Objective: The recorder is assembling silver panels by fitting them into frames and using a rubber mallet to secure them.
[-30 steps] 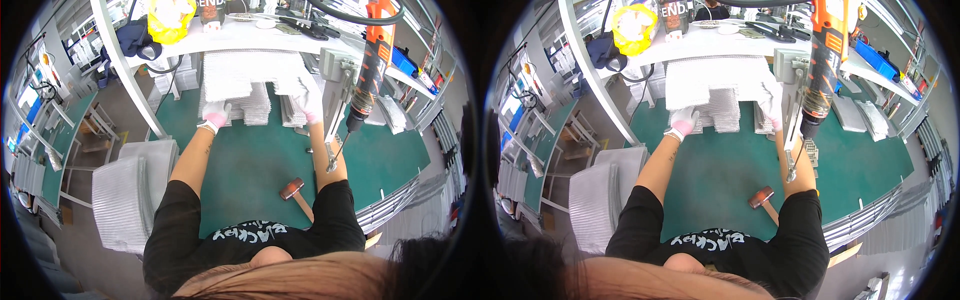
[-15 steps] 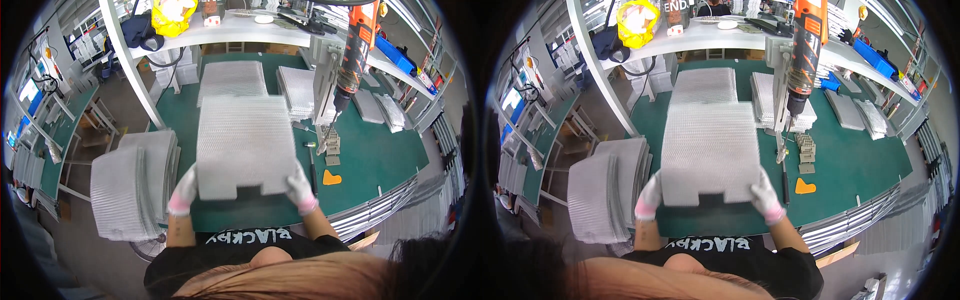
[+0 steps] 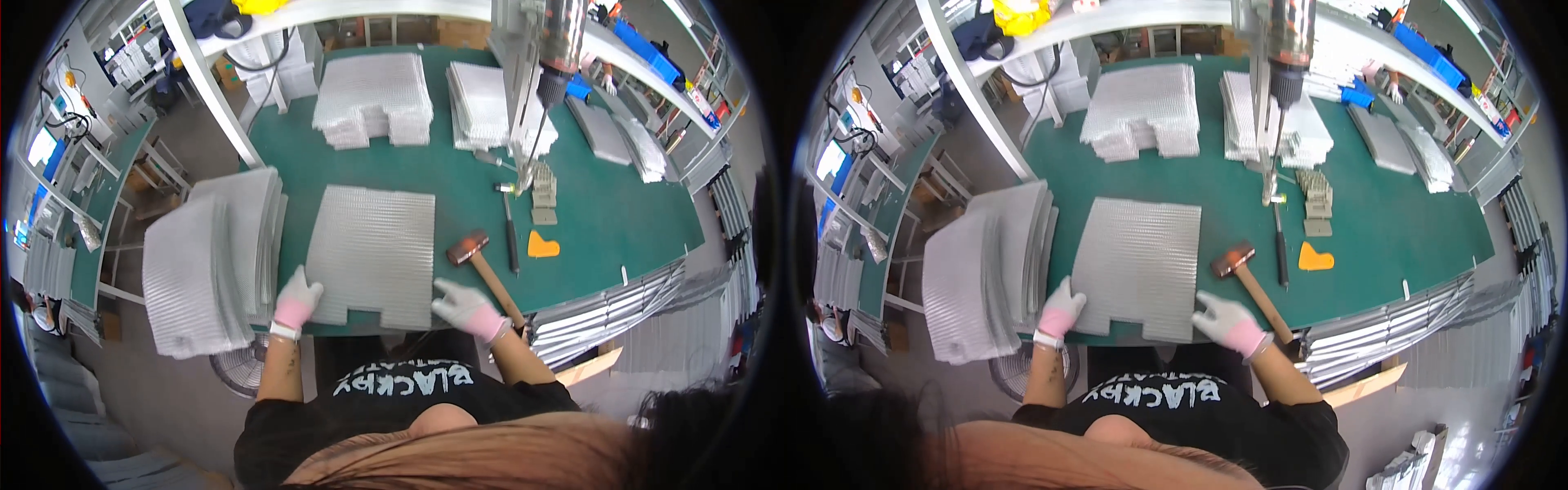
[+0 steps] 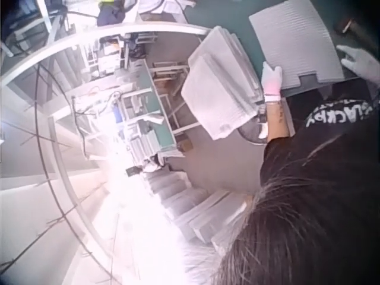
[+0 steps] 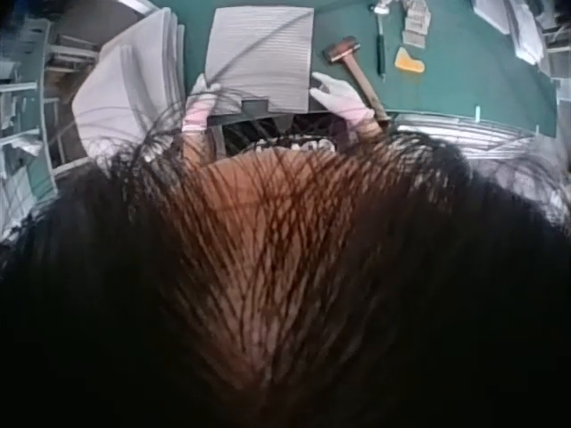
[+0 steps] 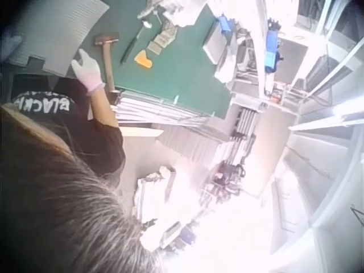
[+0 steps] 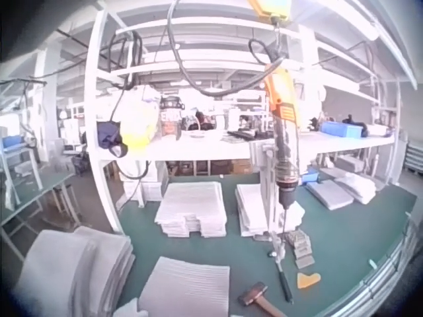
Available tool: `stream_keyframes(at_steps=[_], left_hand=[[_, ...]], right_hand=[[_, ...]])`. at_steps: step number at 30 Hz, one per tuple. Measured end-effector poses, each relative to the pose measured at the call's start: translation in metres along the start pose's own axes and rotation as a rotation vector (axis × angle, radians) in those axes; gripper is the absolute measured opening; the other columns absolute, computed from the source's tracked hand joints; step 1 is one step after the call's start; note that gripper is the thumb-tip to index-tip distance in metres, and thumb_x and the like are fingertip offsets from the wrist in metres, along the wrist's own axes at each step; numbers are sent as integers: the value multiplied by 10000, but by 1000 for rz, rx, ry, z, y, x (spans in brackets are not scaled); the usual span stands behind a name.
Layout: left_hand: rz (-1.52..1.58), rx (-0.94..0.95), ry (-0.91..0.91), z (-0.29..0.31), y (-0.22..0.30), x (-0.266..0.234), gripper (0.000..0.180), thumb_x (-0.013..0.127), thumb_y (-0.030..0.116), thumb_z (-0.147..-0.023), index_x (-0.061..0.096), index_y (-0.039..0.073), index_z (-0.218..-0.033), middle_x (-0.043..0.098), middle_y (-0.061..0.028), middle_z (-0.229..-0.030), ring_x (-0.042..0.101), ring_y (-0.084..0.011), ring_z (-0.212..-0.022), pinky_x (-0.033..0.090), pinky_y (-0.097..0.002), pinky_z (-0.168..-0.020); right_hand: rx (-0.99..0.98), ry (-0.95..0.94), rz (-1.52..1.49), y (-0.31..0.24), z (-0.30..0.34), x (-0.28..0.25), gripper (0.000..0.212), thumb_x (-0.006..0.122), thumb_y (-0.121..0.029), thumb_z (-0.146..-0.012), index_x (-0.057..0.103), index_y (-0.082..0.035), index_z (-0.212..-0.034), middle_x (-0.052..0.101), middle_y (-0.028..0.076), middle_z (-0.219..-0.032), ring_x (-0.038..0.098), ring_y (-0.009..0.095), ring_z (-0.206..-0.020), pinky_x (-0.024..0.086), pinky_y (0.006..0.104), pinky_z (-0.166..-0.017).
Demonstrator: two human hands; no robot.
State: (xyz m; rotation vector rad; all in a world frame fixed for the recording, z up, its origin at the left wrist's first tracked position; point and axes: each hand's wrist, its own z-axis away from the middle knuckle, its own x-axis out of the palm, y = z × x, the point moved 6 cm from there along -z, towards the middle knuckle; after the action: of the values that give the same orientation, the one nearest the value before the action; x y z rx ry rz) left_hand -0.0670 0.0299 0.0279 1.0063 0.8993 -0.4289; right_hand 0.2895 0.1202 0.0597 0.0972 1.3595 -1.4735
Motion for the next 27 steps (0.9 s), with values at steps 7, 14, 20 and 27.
stream_keyframes(at_steps=[7, 14, 20, 27], left_hand=[[-240, -53, 93, -36, 37, -9, 794, 580, 287, -841, 306, -55, -1504, 528, -296, -1329, 586, -443, -1166, 477, -483, -1008], [-714, 418, 213, -58, 167, -17, 701, 642, 141, -810, 430, 84, -1476, 499, -130, -1417, 471, -361, -1289, 353, -464, -1128], [-476, 1052, 124, -100, 236, 108, 488, 545, 240, -956, 510, 54, -1406, 472, -126, -1498, 394, -324, -1397, 309, -488, -1156], [-410, 1013, 132, -114, 234, 127, 486, 526, 258, -967, 507, 57, -1409, 470, -115, -1503, 391, -314, -1402, 283, -487, -1168]], right_hand=[[80, 425, 518, 78, 33, -54, 638, 691, -201, -827, 450, -42, -1396, 601, 182, -1071, 643, 380, -949, 547, 471, -816], [59, 270, 383, 100, 57, -84, 631, 619, -217, -922, 377, -78, -1488, 615, 214, -1091, 645, 416, -948, 542, 486, -823], [-567, 474, 297, 52, 5, -168, 588, 643, -151, -918, 457, -90, -1473, 640, 196, -1021, 644, 397, -915, 527, 452, -785], [-229, 10, 884, 72, -79, -152, 541, 576, -214, -976, 416, -189, -1492, 636, 146, -985, 661, 359, -850, 536, 444, -750]])
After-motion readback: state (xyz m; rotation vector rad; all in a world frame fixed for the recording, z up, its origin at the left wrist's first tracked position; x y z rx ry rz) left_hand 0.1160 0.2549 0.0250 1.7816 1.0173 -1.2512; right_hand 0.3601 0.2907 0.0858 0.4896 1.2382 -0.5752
